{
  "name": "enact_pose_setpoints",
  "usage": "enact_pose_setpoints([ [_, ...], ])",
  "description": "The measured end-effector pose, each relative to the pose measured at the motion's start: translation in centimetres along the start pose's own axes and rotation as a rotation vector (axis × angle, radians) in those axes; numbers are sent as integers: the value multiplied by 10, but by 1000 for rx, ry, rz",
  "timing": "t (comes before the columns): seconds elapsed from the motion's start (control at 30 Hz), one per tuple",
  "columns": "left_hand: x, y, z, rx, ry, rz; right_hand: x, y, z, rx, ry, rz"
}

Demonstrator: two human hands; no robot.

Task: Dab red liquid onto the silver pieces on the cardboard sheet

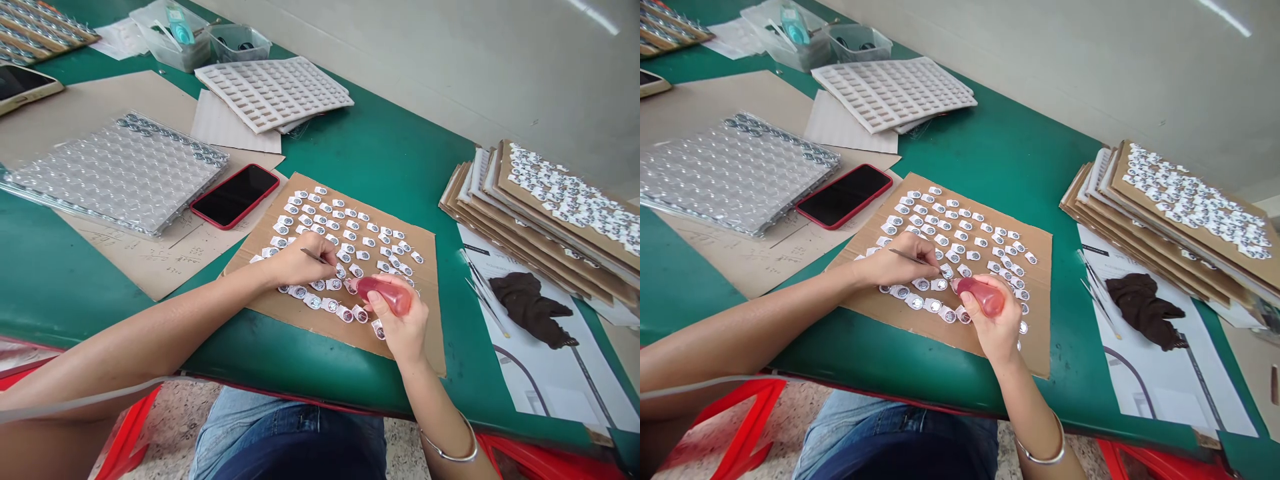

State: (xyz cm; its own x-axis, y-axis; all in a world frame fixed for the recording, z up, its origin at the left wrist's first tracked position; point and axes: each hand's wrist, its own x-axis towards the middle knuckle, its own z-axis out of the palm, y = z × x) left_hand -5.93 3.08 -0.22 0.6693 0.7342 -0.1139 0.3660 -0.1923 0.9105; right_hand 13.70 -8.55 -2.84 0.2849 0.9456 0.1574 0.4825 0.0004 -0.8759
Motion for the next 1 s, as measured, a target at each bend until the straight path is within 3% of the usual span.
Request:
enact_pose_setpoints([
  [1.0, 1, -3, 1, -19, 10, -33, 1, -1, 2, 14, 7, -61],
])
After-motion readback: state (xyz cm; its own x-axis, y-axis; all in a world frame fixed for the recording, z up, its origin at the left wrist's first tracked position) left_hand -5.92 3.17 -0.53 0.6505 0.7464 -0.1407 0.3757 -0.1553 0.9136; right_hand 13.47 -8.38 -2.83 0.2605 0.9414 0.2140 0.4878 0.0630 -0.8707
